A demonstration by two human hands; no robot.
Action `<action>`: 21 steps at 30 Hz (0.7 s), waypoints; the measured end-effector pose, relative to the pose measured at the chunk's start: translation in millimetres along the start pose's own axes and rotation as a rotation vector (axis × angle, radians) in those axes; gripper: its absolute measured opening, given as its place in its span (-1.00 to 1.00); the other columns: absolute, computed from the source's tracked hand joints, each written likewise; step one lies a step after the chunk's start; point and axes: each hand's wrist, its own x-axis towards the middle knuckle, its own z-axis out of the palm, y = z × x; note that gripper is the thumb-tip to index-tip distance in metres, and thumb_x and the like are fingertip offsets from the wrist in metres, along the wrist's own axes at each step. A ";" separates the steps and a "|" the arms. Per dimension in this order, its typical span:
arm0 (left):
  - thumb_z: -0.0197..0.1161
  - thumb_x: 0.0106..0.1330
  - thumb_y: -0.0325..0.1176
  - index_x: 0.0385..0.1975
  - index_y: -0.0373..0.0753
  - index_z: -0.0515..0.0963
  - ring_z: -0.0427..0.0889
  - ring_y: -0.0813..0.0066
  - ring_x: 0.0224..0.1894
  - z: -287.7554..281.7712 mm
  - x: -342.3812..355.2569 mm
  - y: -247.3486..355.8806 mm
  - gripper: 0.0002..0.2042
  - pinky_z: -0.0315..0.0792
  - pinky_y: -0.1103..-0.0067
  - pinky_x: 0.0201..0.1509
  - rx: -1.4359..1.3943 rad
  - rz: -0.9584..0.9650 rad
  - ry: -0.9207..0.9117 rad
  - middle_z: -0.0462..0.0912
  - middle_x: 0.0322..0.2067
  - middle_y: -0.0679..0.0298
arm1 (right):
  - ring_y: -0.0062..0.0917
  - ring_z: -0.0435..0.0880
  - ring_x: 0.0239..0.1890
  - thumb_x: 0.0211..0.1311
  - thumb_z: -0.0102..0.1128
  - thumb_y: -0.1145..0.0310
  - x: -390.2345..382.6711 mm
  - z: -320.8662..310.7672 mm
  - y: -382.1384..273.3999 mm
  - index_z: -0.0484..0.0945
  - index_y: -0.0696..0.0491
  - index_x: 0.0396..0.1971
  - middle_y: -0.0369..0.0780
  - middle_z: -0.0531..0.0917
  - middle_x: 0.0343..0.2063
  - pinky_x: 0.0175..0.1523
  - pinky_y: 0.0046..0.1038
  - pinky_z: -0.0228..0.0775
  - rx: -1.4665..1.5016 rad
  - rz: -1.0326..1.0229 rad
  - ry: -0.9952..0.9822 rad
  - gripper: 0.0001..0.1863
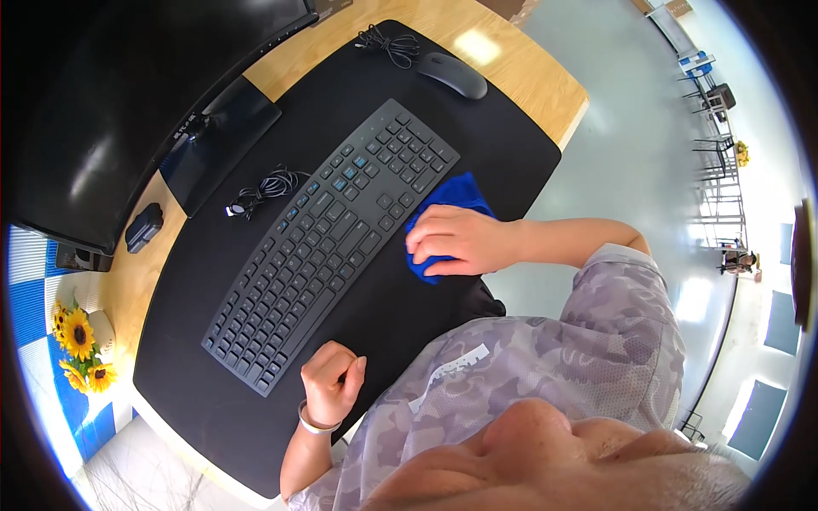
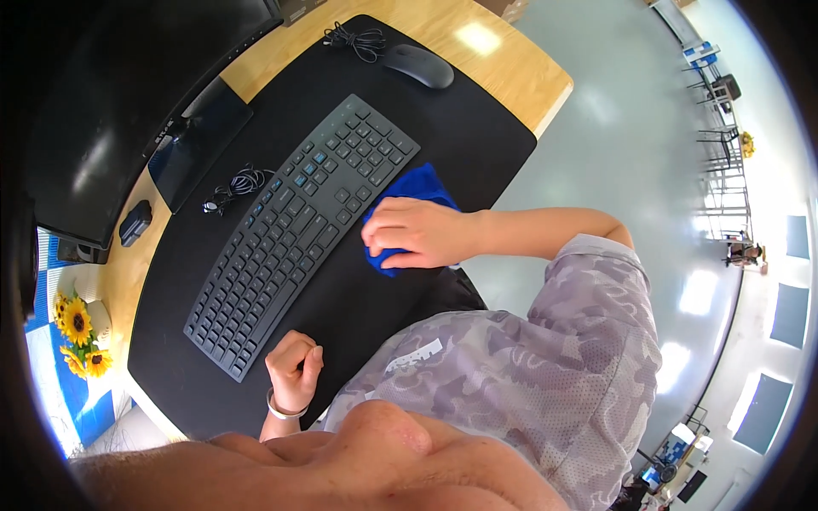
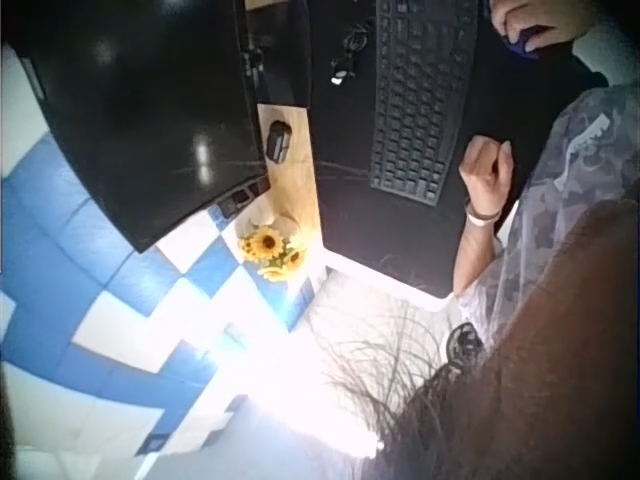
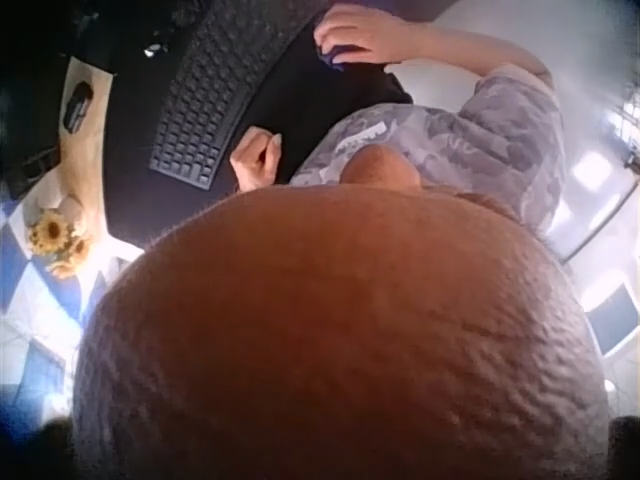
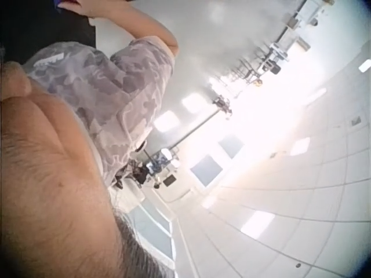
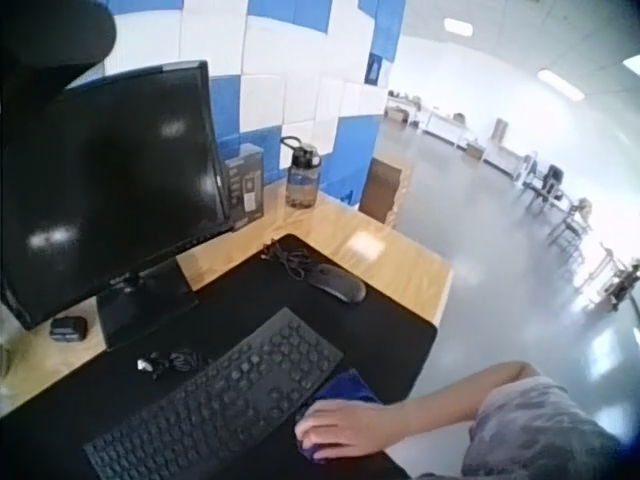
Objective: Cleaning a computer monitor, keyboard, and desk area with a blue cloth.
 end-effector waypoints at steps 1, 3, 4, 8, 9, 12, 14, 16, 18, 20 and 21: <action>0.31 0.30 -0.44 -0.69 -0.34 0.46 0.50 0.31 -0.56 -0.1 -0.9 0.4 -0.69 0.34 0.50 -0.49 -0.001 -0.040 -0.002 0.52 -0.61 0.16 | -0.27 0.55 -0.03 0.10 0.43 0.37 -5.4 -8.0 4.9 0.55 0.03 -0.22 -0.24 0.58 -0.11 0.10 -0.28 0.42 0.028 -0.025 -0.040 -0.73; 0.31 0.31 -0.44 -0.70 -0.34 0.47 0.49 0.31 -0.56 -0.3 1.2 1.4 -0.69 0.33 0.50 -0.49 0.003 -0.025 0.007 0.52 -0.61 0.17 | -0.28 0.57 -0.01 0.11 0.43 0.37 -22.9 -28.9 19.1 0.57 0.02 -0.22 -0.23 0.61 -0.10 0.13 -0.28 0.42 0.003 0.029 -0.021 -0.74; 0.32 0.24 -0.51 -0.69 -0.34 0.46 0.48 0.31 -0.58 -0.1 2.4 1.6 -0.73 0.33 0.49 -0.51 0.001 -0.017 0.005 0.52 -0.61 0.18 | -0.28 0.57 -0.01 0.11 0.44 0.38 -31.7 -42.0 26.2 0.57 0.02 -0.22 -0.23 0.62 -0.10 0.14 -0.29 0.41 -0.059 0.074 0.013 -0.75; 0.34 0.18 -0.56 -0.68 -0.35 0.47 0.45 0.31 -0.60 0.7 5.2 2.7 -0.77 0.32 0.48 -0.53 -0.021 -0.005 0.005 0.50 -0.63 0.20 | -0.32 0.55 0.02 0.13 0.43 0.43 -53.8 -80.2 55.6 0.57 0.04 -0.22 -0.24 0.61 -0.10 0.16 -0.31 0.39 -0.186 0.310 0.182 -0.75; 0.34 0.18 -0.56 -0.68 -0.35 0.47 0.45 0.31 -0.60 0.4 5.2 1.6 -0.77 0.32 0.48 -0.53 -0.022 -0.002 0.012 0.50 -0.63 0.20 | -0.32 0.54 0.03 0.13 0.43 0.44 -49.7 -83.8 64.5 0.57 0.05 -0.22 -0.24 0.60 -0.10 0.17 -0.30 0.39 -0.202 0.316 0.206 -0.75; 0.34 0.19 -0.56 -0.67 -0.35 0.47 0.44 0.30 -0.61 -0.2 5.3 -0.4 -0.77 0.31 0.47 -0.53 -0.026 0.016 0.018 0.49 -0.63 0.20 | -0.33 0.52 0.06 0.12 0.44 0.43 -36.9 -83.6 76.8 0.56 0.04 -0.21 -0.23 0.56 -0.04 0.17 -0.31 0.38 -0.282 0.341 0.234 -0.74; 0.34 0.19 -0.57 -0.67 -0.35 0.48 0.44 0.30 -0.62 -0.8 5.7 -1.1 -0.78 0.31 0.47 -0.54 -0.034 0.019 0.027 0.47 -0.64 0.20 | -0.28 0.49 0.11 0.11 0.44 0.38 -29.8 -79.1 77.3 0.53 0.04 -0.11 -0.17 0.52 0.02 0.21 -0.31 0.35 -0.412 0.413 0.337 -0.65; 0.32 0.24 -0.53 -0.68 -0.35 0.48 0.44 0.31 -0.60 -1.2 4.0 -2.1 -0.75 0.30 0.49 -0.53 -0.029 0.011 0.029 0.50 -0.63 0.19 | -0.24 0.46 0.14 0.10 0.44 0.35 -28.5 -78.1 76.1 0.51 0.05 -0.05 -0.14 0.50 0.04 0.25 -0.29 0.32 -0.424 0.373 0.415 -0.58; 0.31 0.29 -0.50 -0.69 -0.35 0.48 0.45 0.33 -0.58 -1.9 3.9 -1.8 -0.72 0.30 0.50 -0.52 -0.027 0.004 0.028 0.52 -0.62 0.19 | -0.16 0.39 0.21 0.11 0.44 0.25 -25.9 -86.4 77.8 0.44 0.07 0.11 -0.07 0.46 0.06 0.33 -0.23 0.25 -0.429 0.377 0.539 -0.42; 0.32 0.27 -0.51 -0.67 -0.36 0.49 0.45 0.32 -0.58 -2.4 5.9 -0.5 -0.74 0.30 0.50 -0.52 -0.057 0.002 0.017 0.52 -0.62 0.19 | -0.13 0.40 0.23 0.12 0.43 0.14 -12.0 -100.1 87.2 0.38 0.04 0.22 -0.05 0.46 0.13 0.34 -0.15 0.23 -0.628 0.480 0.590 -0.31; 0.32 0.27 -0.51 -0.67 -0.36 0.49 0.45 0.32 -0.58 -2.4 6.2 -0.4 -0.74 0.30 0.50 -0.52 -0.054 0.003 0.021 0.52 -0.62 0.19 | -0.13 0.41 0.24 0.12 0.42 0.10 -5.5 -105.3 94.8 0.34 0.02 0.27 -0.04 0.47 0.15 0.34 -0.12 0.22 -0.688 0.557 0.590 -0.26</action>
